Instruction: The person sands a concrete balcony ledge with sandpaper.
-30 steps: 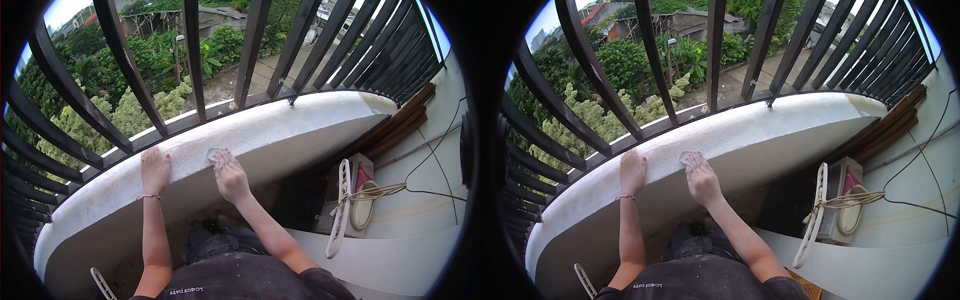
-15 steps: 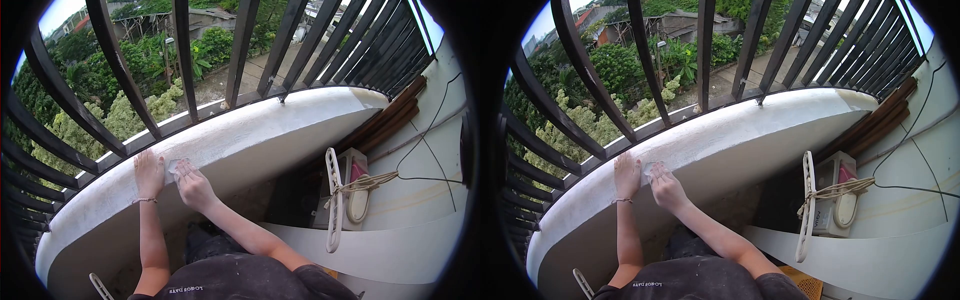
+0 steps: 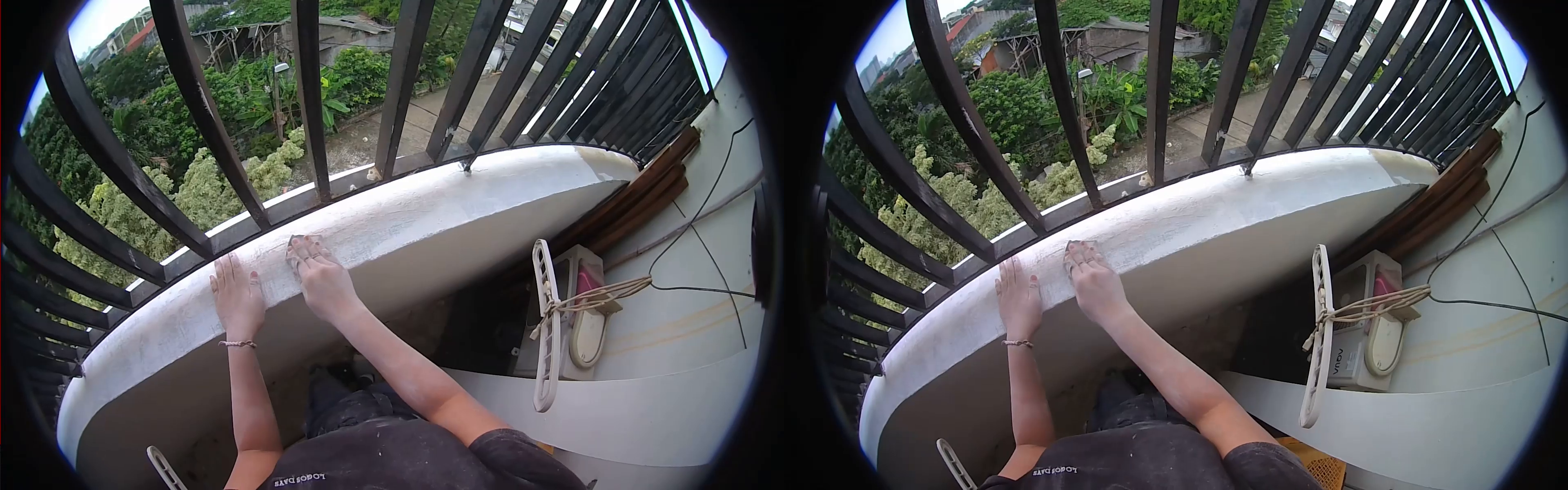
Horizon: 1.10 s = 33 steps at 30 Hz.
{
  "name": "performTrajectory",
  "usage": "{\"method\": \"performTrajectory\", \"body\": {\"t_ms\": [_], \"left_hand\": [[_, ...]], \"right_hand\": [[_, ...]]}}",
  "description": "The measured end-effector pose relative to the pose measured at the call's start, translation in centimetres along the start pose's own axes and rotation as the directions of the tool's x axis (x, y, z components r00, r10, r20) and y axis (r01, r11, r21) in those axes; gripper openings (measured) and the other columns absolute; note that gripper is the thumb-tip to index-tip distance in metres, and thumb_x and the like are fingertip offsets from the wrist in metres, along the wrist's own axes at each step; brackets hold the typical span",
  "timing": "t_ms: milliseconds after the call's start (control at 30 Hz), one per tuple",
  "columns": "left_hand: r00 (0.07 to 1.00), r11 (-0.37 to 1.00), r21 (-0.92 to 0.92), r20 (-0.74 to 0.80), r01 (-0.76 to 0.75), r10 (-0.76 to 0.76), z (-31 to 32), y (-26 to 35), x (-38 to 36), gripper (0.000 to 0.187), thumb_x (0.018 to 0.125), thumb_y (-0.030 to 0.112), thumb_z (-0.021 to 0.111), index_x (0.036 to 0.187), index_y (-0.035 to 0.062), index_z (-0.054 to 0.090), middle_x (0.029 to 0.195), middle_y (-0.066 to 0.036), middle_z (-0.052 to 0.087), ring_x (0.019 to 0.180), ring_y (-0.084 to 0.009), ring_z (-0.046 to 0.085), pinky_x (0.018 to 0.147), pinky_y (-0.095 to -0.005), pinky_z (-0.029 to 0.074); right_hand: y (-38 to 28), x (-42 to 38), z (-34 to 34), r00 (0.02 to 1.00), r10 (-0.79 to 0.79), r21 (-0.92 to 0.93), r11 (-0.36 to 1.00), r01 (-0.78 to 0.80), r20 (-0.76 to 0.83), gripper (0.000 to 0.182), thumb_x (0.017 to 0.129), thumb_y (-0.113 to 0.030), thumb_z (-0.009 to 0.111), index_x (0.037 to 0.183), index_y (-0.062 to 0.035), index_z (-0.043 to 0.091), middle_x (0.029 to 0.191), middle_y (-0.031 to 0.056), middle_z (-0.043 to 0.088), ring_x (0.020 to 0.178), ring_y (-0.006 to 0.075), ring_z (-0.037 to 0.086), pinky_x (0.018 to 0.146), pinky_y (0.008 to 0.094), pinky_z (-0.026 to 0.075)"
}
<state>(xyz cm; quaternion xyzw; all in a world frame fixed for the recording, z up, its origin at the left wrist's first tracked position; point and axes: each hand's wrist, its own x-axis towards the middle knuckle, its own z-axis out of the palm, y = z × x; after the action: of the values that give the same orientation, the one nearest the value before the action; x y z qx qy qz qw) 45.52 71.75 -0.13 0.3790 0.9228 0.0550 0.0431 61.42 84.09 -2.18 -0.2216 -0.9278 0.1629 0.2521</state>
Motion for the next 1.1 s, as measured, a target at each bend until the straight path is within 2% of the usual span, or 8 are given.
{"method": "performTrajectory", "body": {"t_ms": [267,367,467,600,733,800,1000,1100], "left_hand": [[0.996,1.0,-0.002,-0.086,0.004,-0.004,0.4,-1.2,-0.7,0.063,0.107,0.034,0.04,0.158,-0.0006,0.029,0.166,-0.017,0.029,0.156,-0.0306,0.019,0.128,-0.0477,0.011],[0.996,0.998,0.029,-0.075,0.048,-0.046,0.5,-0.4,-0.4,0.062,0.107,0.034,0.039,0.157,-0.0008,0.03,0.166,-0.017,0.029,0.156,-0.0306,0.019,0.127,-0.0482,0.012],[0.996,0.999,0.033,-0.076,0.043,-0.041,0.8,-0.6,-0.2,0.061,0.107,0.033,0.038,0.157,-0.0005,0.03,0.165,-0.016,0.03,0.156,-0.0308,0.019,0.127,-0.0485,0.014],[0.992,0.999,0.033,-0.126,0.038,-0.033,0.9,-3.0,-0.6,0.061,0.107,0.032,0.039,0.157,0.0003,0.03,0.165,-0.016,0.03,0.156,-0.0313,0.019,0.127,-0.0486,0.015],[0.97,0.99,0.061,-0.219,0.125,-0.109,1.6,-7.8,-1.3,0.062,0.106,0.031,0.042,0.158,0.0016,0.028,0.166,-0.017,0.028,0.156,-0.0326,0.02,0.126,-0.0496,0.018],[0.981,0.989,0.11,-0.178,0.101,-0.081,1.0,-7.0,-1.2,0.063,0.105,0.033,0.043,0.158,0.0007,0.029,0.165,-0.018,0.028,0.155,-0.0334,0.021,0.126,-0.0499,0.018],[0.99,0.994,-0.001,-0.087,-0.113,0.112,1.0,-1.1,0.5,0.065,0.107,0.041,0.037,0.158,0.0009,0.029,0.164,-0.019,0.03,0.155,-0.0316,0.023,0.127,-0.0476,0.016],[0.989,0.995,-0.025,-0.115,-0.098,0.095,0.9,-2.6,0.3,0.064,0.109,0.043,0.033,0.158,0.002,0.029,0.165,-0.017,0.03,0.155,-0.0299,0.022,0.127,-0.0466,0.016]], "right_hand": [[16.6,-0.8,-12.1,0.875,0.462,-0.158,0.862,-0.481,-0.142,0.04,0.097,-0.007,0.05,0.134,0.001,0.061,0.142,0.0154,0.06,0.139,0.0308,0.051,0.12,0.0405,0.036],[12.8,1.1,-5.5,0.949,0.236,-0.477,0.822,-0.31,-0.21,0.04,0.097,-0.006,0.049,0.135,0.0008,0.06,0.141,0.0173,0.061,0.139,0.0335,0.05,0.121,0.0424,0.035],[3.0,2.2,-0.1,1.0,0.011,-0.107,0.994,-0.008,0.026,0.044,0.096,-0.006,0.047,0.137,0.0057,0.057,0.146,0.0213,0.056,0.144,0.0318,0.045,0.126,0.0417,0.026],[7.6,2.5,-5.1,0.93,0.322,-0.04,0.947,-0.32,0.18,0.042,0.097,-0.01,0.053,0.138,0.0022,0.057,0.146,0.0242,0.054,0.138,0.0368,0.049,0.119,0.0426,0.038],[18.0,0.6,-11.8,0.902,0.427,-0.038,0.902,-0.43,-0.066,0.034,0.103,-0.011,0.049,0.131,0.0034,0.06,0.135,0.0289,0.059,0.13,0.0415,0.054,0.112,0.0474,0.043],[17.8,1.2,-8.7,0.943,0.294,-0.288,0.899,-0.329,-0.159,0.036,0.106,-0.016,0.044,0.132,0.0025,0.06,0.136,0.0283,0.059,0.133,0.0413,0.051,0.115,0.0478,0.039],[1.6,4.7,2.4,0.987,-0.157,-0.062,0.986,0.158,0.011,0.037,0.104,-0.017,0.044,0.129,0.0033,0.061,0.138,0.0248,0.059,0.133,0.0398,0.052,0.115,0.0485,0.038],[5.6,4.3,-1.3,0.999,0.048,-0.046,0.998,-0.047,0.007,0.03,0.102,-0.014,0.05,0.122,0.0038,0.063,0.135,0.0248,0.061,0.127,0.0411,0.056,0.109,0.047,0.045]]}}
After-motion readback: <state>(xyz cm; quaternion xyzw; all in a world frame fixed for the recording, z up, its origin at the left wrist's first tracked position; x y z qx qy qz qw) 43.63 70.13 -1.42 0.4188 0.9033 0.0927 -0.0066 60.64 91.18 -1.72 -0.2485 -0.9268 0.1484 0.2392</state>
